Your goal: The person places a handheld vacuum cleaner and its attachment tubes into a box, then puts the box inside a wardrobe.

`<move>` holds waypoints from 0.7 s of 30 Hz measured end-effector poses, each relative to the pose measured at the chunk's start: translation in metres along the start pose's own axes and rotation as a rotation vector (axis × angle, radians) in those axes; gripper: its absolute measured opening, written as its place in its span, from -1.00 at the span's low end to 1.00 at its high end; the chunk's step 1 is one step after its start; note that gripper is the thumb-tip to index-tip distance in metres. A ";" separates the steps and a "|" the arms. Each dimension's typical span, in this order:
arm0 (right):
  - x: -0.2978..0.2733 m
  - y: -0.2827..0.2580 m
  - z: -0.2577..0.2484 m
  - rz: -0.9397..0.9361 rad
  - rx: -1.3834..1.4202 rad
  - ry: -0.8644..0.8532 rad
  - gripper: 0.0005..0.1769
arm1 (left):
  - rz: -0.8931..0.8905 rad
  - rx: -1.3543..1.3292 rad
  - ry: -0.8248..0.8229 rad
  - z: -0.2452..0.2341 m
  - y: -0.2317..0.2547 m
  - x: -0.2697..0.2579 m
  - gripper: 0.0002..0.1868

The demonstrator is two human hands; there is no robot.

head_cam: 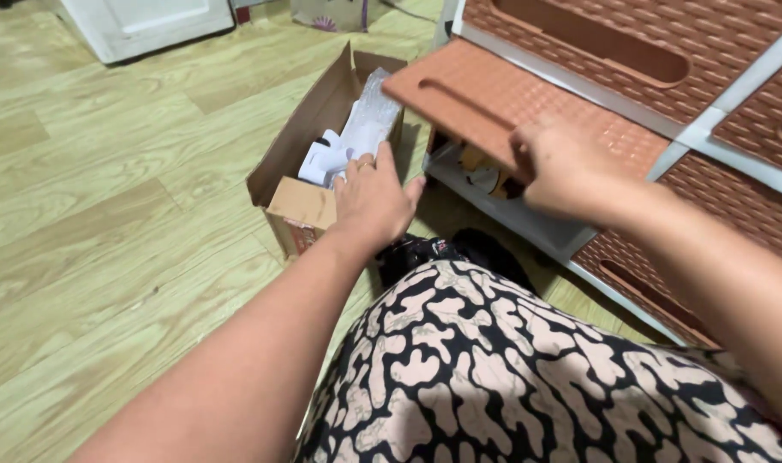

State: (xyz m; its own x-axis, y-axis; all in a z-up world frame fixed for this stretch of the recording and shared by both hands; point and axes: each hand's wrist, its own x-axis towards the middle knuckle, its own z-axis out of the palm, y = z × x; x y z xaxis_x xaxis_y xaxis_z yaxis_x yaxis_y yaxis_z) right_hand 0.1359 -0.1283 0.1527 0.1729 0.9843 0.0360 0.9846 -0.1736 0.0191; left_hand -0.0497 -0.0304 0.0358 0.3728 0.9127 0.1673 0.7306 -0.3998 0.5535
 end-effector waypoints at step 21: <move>-0.039 -0.057 0.009 0.026 -0.194 -0.227 -0.55 | 0.132 0.358 -0.222 -0.012 -0.036 -0.027 -0.46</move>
State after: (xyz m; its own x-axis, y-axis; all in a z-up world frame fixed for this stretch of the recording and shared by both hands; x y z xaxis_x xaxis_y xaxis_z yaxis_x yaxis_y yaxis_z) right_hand 0.0735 -0.1566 0.1414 0.2206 0.9576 -0.1854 0.9604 -0.1801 0.2126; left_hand -0.0936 -0.0396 0.0213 0.5620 0.8270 0.0164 0.8057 -0.5518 0.2153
